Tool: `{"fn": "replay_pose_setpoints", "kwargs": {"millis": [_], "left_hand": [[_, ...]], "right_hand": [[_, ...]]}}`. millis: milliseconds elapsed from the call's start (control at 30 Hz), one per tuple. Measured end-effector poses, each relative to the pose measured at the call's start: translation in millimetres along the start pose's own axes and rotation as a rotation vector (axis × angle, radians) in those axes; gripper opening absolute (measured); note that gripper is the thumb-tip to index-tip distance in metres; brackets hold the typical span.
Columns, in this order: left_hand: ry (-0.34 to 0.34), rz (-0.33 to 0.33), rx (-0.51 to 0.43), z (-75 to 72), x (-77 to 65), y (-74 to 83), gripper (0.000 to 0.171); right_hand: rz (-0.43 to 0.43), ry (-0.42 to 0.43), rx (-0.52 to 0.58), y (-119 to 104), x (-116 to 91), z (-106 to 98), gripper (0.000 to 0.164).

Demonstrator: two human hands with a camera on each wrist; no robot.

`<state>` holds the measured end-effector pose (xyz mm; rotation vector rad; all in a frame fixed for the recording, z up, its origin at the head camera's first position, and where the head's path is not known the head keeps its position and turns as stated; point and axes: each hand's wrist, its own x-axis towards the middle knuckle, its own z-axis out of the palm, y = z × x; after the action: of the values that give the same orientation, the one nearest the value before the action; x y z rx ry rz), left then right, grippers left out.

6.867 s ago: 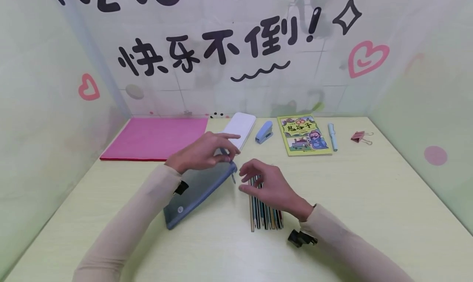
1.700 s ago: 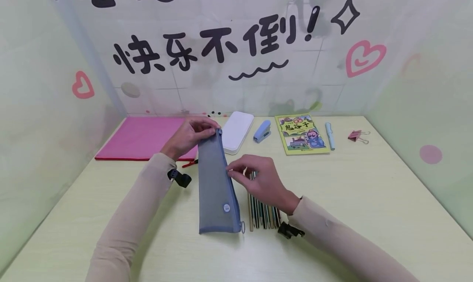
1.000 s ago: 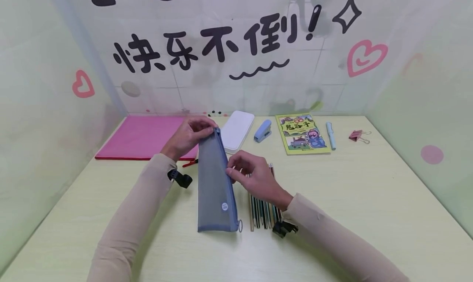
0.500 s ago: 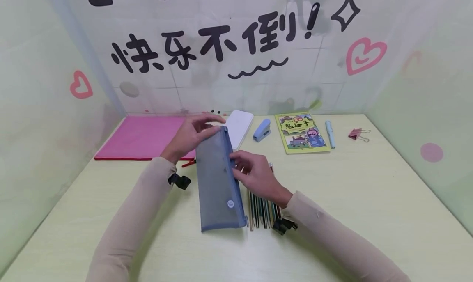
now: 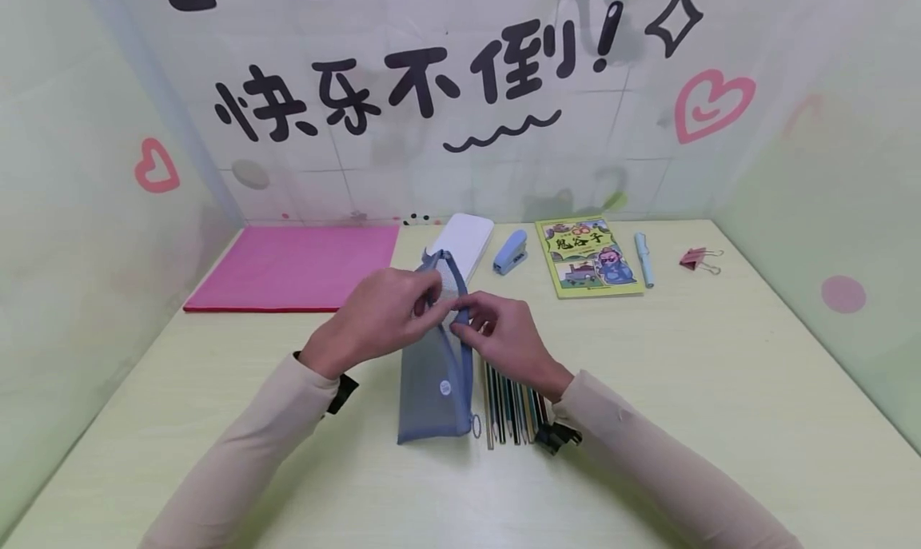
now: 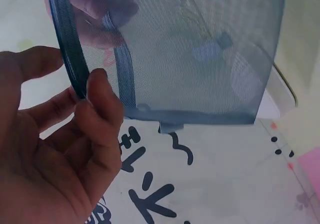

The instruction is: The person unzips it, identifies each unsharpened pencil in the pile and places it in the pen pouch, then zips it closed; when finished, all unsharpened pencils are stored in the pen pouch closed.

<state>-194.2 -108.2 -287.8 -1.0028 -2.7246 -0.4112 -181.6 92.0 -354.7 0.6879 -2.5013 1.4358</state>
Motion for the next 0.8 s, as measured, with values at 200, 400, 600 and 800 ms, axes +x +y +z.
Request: {"fn": "replay_pose_setpoints", "kwargs": {"millis": [200,400,600,800], "left_hand": [[-0.043,-0.070,0.059,-11.5,-11.4,-8.5,0.011],[-0.073,-0.091,0.000,-24.1,-16.5,-17.5,0.016],[-0.078,-0.110,-0.012,-35.3,-18.1,-20.6,0.019],[-0.096,-0.093,-0.116,-24.2,-14.8,-17.3,0.018]], "right_hand": [[0.070,0.009,-0.006,8.1,-1.3,-7.7,0.024],[0.220,-0.152,-0.128,8.6,-0.6,-15.6,0.033],[0.273,-0.265,-0.189,7.6,1.2,-17.8,0.038],[0.262,-0.334,-0.130,9.0,2.6,-13.1,0.039]]}}
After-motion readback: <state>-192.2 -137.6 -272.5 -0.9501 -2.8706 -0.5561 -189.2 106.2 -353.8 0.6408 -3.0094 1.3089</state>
